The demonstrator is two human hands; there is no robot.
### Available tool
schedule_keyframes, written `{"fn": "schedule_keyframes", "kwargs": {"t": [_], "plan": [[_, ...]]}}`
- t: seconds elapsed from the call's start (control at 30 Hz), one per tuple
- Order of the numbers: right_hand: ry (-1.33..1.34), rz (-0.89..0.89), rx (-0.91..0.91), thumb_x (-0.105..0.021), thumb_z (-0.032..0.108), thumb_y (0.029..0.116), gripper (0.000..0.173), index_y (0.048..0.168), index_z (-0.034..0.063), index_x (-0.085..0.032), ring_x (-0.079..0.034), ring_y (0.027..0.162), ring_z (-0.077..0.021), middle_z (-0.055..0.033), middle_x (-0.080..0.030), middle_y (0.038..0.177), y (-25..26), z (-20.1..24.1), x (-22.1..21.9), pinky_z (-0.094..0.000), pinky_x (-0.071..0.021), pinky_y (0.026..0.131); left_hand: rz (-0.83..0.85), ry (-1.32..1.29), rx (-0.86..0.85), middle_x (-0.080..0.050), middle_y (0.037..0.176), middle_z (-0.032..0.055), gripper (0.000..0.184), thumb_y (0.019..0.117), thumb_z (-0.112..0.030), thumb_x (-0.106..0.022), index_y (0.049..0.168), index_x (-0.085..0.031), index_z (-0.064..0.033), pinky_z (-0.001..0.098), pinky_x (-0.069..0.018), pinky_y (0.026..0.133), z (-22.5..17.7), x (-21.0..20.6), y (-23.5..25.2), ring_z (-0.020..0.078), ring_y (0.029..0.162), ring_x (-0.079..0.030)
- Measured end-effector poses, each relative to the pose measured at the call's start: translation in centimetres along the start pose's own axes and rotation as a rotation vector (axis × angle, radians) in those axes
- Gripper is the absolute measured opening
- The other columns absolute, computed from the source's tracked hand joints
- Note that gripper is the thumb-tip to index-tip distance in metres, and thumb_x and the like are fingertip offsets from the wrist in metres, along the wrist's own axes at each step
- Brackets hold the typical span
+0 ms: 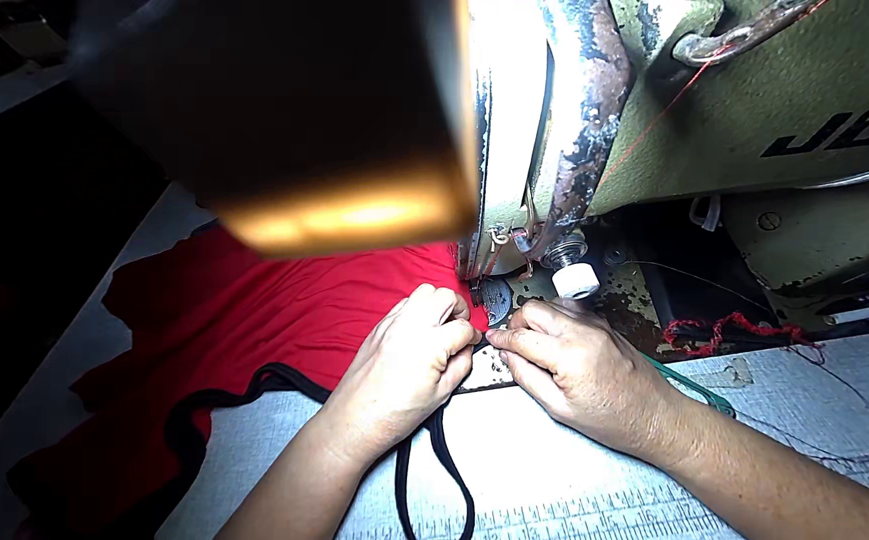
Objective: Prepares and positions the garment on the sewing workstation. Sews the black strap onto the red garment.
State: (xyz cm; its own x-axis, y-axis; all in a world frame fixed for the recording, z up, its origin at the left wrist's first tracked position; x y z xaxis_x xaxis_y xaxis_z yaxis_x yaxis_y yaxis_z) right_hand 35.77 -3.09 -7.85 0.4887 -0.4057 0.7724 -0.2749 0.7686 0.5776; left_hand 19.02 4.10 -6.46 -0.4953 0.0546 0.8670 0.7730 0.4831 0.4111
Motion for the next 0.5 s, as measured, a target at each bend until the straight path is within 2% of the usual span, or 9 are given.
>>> {"fn": "schedule_keyframes", "kwargs": {"t": [0.07,0.13,0.5], "plan": [[-0.043,-0.001,0.026,-0.056,0.019,0.0942,0.026,0.100,0.0137,-0.081,-0.061,0.080,-0.0123,0.0012,-0.064,0.083,0.0,0.2,0.0,-0.0290,-0.0457,0.073,0.008,-0.042,0.009,-0.069,0.109,-0.0045,0.022,0.0940,-0.023,-0.059,0.094,-0.080,-0.0196,0.0251,-0.0505,0.090,0.5,0.1,-0.2,0.0086,0.108,-0.062],[-0.072,0.001,0.041,-0.055,0.019,0.0945,0.027,0.101,0.0139,-0.081,-0.062,0.081,-0.0136,0.0006,-0.065,0.084,-0.1,0.3,-0.1,-0.0300,-0.0459,0.072,0.008,-0.082,0.013,-0.070,0.110,-0.0053,0.022,0.0946,-0.025,-0.060,0.097,-0.081,-0.0201,0.0253,-0.0502,0.093,0.9,0.1,-0.4,0.0080,0.111,-0.062],[-0.125,-0.013,0.026,-0.055,0.020,0.0950,0.026,0.099,0.0148,-0.080,-0.063,0.083,-0.0149,0.0008,-0.067,0.085,0.0,0.3,-0.1,-0.0321,-0.0469,0.073,0.007,-0.149,0.051,-0.070,0.112,-0.0065,0.021,0.0938,-0.026,-0.061,0.096,-0.081,-0.0210,0.0265,-0.0489,0.095,1.5,-0.1,-0.1,0.0072,0.113,-0.061]]}}
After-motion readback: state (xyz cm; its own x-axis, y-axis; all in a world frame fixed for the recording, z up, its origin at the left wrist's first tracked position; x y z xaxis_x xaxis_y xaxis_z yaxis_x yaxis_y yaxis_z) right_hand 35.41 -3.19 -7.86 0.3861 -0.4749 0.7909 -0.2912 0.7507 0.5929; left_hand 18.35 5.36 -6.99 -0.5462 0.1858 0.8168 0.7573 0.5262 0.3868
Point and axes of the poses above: each hand's wrist, its own y-axis towards the middle knuckle, its own x-axis out of the back of the hand, z = x × y, the point moved 4 cm from there along y, towards the middle knuckle
